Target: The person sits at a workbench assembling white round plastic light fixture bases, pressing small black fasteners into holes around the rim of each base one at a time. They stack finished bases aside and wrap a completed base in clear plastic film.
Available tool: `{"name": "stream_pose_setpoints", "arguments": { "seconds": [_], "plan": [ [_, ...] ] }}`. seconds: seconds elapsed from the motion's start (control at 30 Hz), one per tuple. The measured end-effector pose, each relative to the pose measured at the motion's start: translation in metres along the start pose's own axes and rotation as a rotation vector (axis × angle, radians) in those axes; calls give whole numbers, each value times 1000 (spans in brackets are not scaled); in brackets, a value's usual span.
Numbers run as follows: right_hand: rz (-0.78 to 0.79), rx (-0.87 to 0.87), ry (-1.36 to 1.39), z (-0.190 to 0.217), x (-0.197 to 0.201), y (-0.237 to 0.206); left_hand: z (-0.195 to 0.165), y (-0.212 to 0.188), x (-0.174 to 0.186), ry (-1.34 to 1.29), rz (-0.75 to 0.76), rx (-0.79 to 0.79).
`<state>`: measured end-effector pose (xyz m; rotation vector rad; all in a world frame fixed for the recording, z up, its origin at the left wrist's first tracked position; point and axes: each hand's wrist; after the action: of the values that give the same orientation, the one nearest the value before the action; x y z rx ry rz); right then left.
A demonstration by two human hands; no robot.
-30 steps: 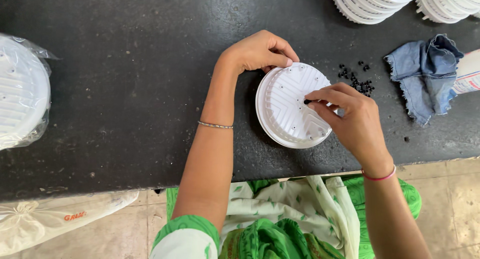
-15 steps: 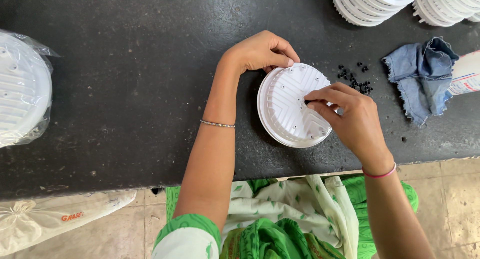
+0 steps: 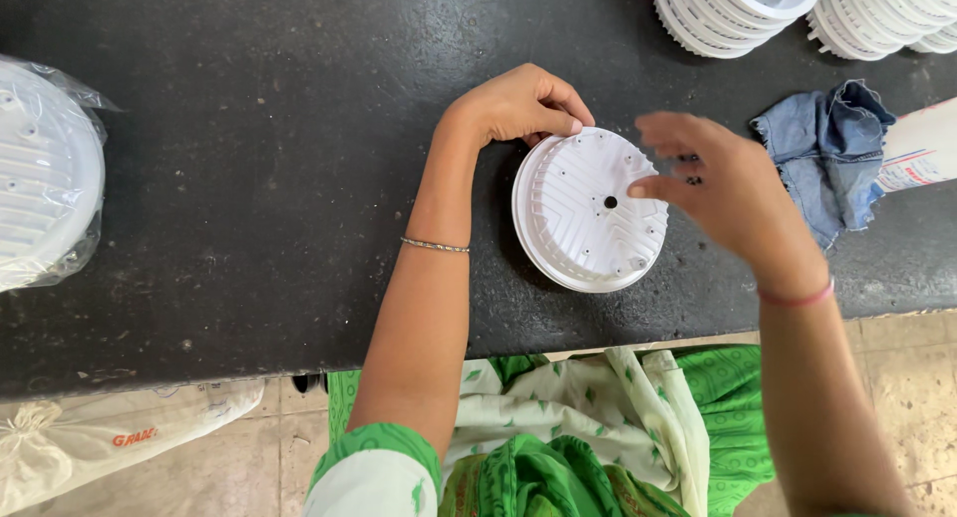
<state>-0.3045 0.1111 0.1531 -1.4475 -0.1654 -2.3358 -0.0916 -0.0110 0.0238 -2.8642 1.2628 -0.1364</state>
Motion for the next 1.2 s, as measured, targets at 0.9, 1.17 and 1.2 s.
{"name": "stream_pose_setpoints", "arguments": {
  "seconds": [0.9, 1.17, 1.2],
  "plan": [
    [459, -174, -389, 8, 5, 39, -6, 17, 2, 8, 6, -53],
    [541, -247, -454, 13, 5, 43, -5, 18, -6, 104, -48, -105],
    [551, -248, -465, 13, 5, 44, -4, 18, -6, 120, -58, -109]
  ]
}}
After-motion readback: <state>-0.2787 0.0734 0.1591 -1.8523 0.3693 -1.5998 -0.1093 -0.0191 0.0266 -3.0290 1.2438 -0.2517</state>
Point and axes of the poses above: each hand's wrist, its own y-axis towards the middle knuckle, its own x-axis out of the back of the hand, z = x × y, and after that the axes turned 9 degrees about z, right-handed
